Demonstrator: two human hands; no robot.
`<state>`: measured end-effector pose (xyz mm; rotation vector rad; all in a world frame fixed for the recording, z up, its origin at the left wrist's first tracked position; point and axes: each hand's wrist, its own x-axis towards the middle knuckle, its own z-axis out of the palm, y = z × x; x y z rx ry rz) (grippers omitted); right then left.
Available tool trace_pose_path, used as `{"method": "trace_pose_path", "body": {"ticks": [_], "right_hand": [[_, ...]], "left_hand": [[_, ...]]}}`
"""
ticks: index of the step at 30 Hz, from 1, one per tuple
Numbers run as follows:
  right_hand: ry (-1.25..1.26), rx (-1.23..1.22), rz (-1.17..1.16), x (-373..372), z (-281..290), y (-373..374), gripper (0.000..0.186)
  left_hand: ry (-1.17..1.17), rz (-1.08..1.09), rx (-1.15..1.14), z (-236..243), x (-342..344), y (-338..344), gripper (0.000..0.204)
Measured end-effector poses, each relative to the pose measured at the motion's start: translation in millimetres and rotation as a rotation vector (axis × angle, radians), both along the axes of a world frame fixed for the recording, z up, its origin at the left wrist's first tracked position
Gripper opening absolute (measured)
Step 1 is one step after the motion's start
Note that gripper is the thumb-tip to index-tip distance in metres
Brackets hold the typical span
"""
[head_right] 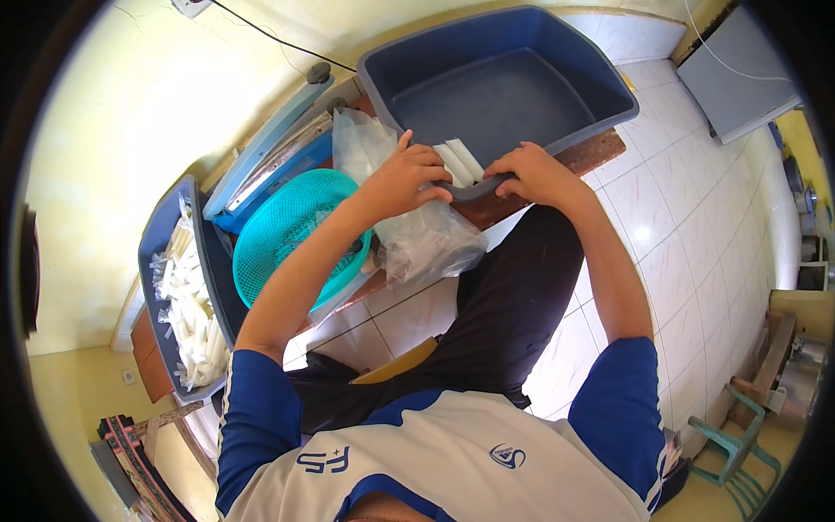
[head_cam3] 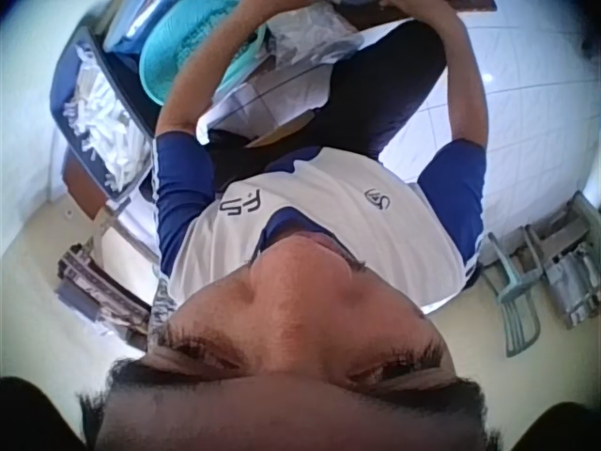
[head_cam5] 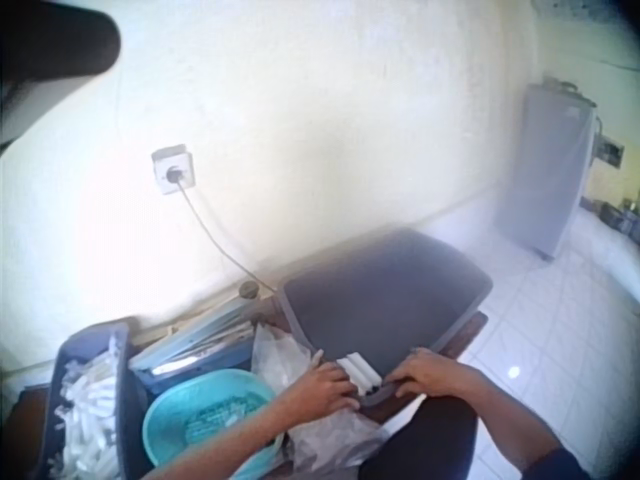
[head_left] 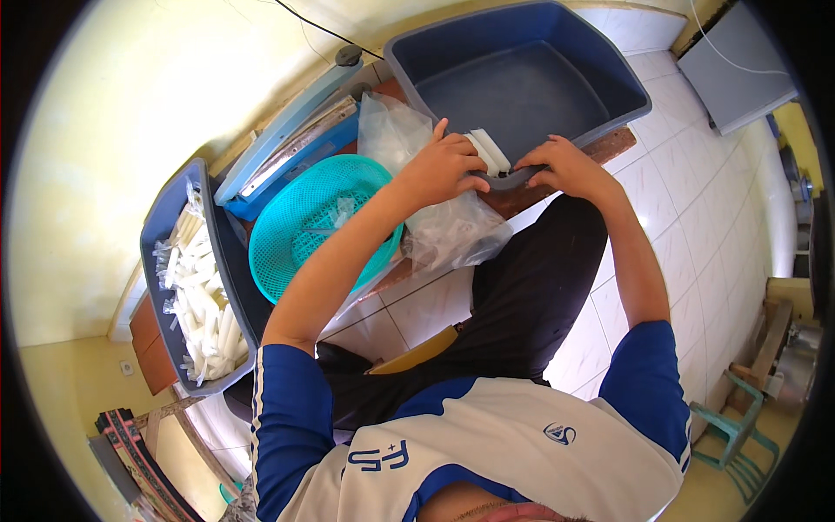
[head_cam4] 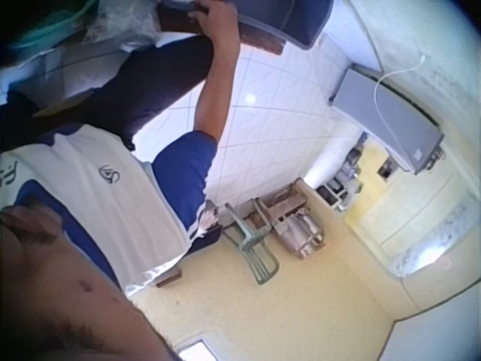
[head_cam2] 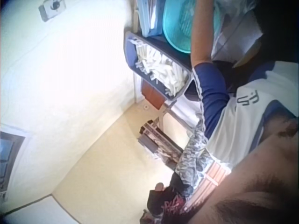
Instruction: The person takes small white frozen food tubes from a grey bin, cuts them with scissors, and places them into a blue bin.
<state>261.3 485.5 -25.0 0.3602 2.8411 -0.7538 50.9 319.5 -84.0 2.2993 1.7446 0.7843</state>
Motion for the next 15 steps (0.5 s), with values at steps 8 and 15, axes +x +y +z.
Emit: {"method": "trace_pose_path", "body": {"ticks": [8, 15], "right_hand": [[-0.094, 0.035, -0.083, -3.7, 2.4, -4.2, 0.032], [-0.090, 0.086, -0.050, -14.9, 17.6, -20.4, 0.034]], "left_hand": [[-0.045, -0.001, 0.039, -0.5, 0.3, -1.1, 0.031], [-0.120, 0.015, 0.102, 4.8, 1.2, -8.3, 0.028]]}}
